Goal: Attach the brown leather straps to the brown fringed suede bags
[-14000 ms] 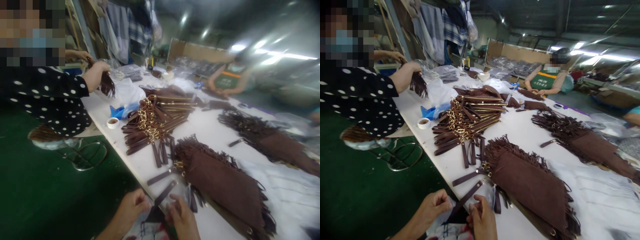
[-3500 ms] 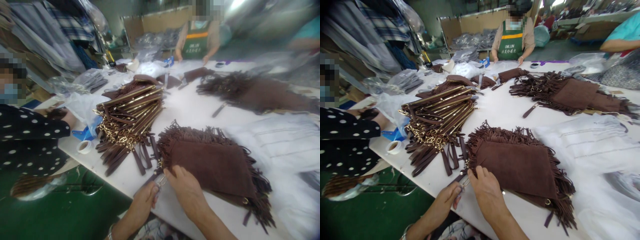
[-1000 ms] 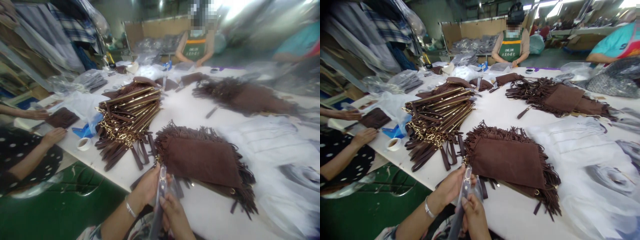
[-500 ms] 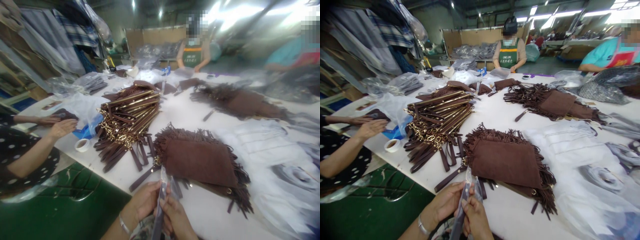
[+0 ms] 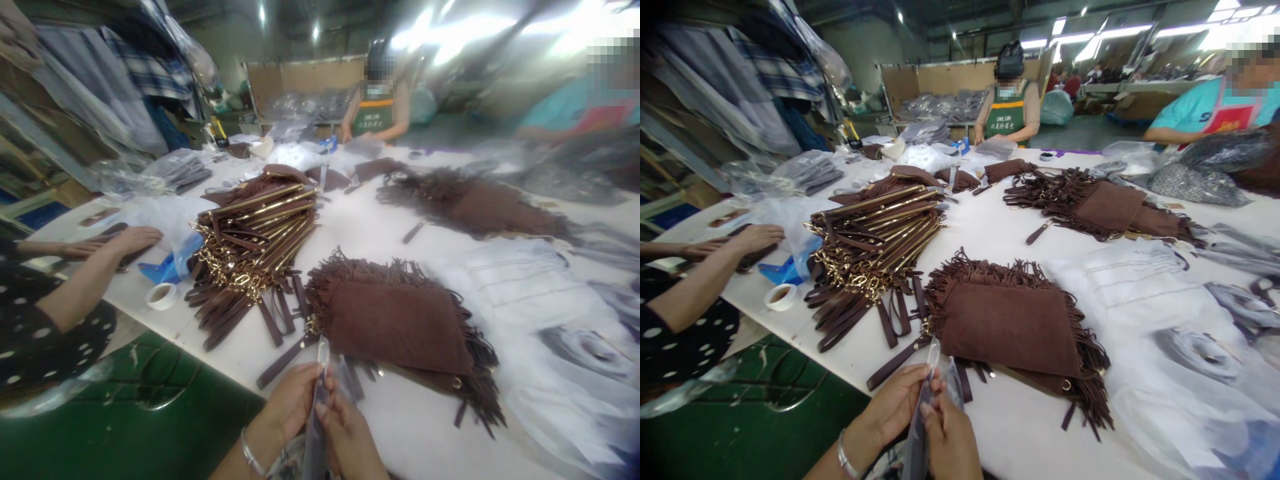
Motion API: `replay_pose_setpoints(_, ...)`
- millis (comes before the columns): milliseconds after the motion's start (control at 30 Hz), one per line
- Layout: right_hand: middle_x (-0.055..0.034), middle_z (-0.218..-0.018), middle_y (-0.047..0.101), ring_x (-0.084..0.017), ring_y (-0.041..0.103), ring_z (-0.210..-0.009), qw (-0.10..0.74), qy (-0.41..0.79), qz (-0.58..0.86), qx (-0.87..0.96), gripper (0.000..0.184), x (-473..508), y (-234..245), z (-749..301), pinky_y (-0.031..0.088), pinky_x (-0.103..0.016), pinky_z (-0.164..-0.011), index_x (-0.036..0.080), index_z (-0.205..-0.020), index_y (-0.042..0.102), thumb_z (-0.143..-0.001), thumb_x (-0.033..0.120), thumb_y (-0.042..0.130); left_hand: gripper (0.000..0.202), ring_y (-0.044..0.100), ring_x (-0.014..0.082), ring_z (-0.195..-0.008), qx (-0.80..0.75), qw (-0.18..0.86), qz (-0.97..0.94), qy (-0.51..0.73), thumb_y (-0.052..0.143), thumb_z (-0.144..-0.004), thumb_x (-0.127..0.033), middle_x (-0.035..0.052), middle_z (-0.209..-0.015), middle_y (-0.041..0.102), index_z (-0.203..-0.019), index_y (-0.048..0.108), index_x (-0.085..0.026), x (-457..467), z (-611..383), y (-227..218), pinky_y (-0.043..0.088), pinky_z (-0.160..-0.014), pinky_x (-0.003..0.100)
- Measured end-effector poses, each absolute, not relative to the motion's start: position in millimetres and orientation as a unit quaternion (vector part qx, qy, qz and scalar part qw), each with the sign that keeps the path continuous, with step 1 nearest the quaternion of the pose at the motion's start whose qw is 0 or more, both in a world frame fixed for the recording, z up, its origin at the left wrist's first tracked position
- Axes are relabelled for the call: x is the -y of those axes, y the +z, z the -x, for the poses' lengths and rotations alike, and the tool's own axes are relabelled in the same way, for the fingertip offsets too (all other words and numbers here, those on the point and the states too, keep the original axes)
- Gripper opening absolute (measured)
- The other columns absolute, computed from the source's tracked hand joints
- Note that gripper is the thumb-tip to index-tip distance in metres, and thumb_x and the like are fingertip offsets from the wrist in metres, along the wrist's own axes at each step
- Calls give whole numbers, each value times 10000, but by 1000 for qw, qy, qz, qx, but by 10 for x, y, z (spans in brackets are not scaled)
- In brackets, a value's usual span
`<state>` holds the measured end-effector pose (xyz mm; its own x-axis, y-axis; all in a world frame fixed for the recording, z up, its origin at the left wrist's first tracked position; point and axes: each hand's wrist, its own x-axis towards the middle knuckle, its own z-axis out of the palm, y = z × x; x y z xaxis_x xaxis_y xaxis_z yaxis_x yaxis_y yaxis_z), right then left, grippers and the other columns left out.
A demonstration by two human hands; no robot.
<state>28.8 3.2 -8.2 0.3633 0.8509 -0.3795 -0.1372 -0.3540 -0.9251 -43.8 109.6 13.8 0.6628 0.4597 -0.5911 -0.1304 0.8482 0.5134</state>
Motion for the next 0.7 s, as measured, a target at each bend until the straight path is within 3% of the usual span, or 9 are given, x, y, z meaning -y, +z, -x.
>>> replay_pose_setpoints(100,-53,-860,714,-215,683,-774,418,375,728,394,298,0,99,-423,503,-290,-700,233,-982,625,-940,419,396,167,643,179,-659,-382,881,-233,156,670,-768,-243,85,-682,657,-774,664,-76,-1118,460,178,507,-651,273)
replay_pose_setpoints(167,-37,-946,714,-199,683,-843,386,323,747,434,301,-6,191,-513,488,-274,-740,261,-1057,605,-969,329,326,174,628,164,-636,-381,876,-255,147,673,-770,-257,70,-680,637,-771,649,-85,-1159,493,188,507,-643,274)
replay_pose_setpoints(367,-27,-975,683,-172,660,-823,299,194,738,573,326,-213,297,-735,445,-246,-715,273,-1164,567,-942,154,360,236,467,51,-462,-407,852,-323,60,653,-782,-328,-11,-631,526,-831,621,-100,-1327,575,191,293,-423,150)
replay_pose_setpoints(533,14,-841,645,-145,633,-701,189,155,726,643,209,-399,319,-840,370,-225,-588,263,-972,602,-906,121,462,248,412,38,-422,-403,853,-329,37,675,-750,-352,-22,-604,503,-768,590,-120,-1379,572,206,197,-403,156)
replay_pose_setpoints(700,-20,-844,647,-157,627,-695,104,139,704,689,195,-516,327,-872,360,-237,-578,200,-926,574,-857,50,469,286,400,34,-410,-415,843,-340,41,680,-739,-397,-19,-601,523,-743,558,-138,-1357,568,141,187,-394,153)
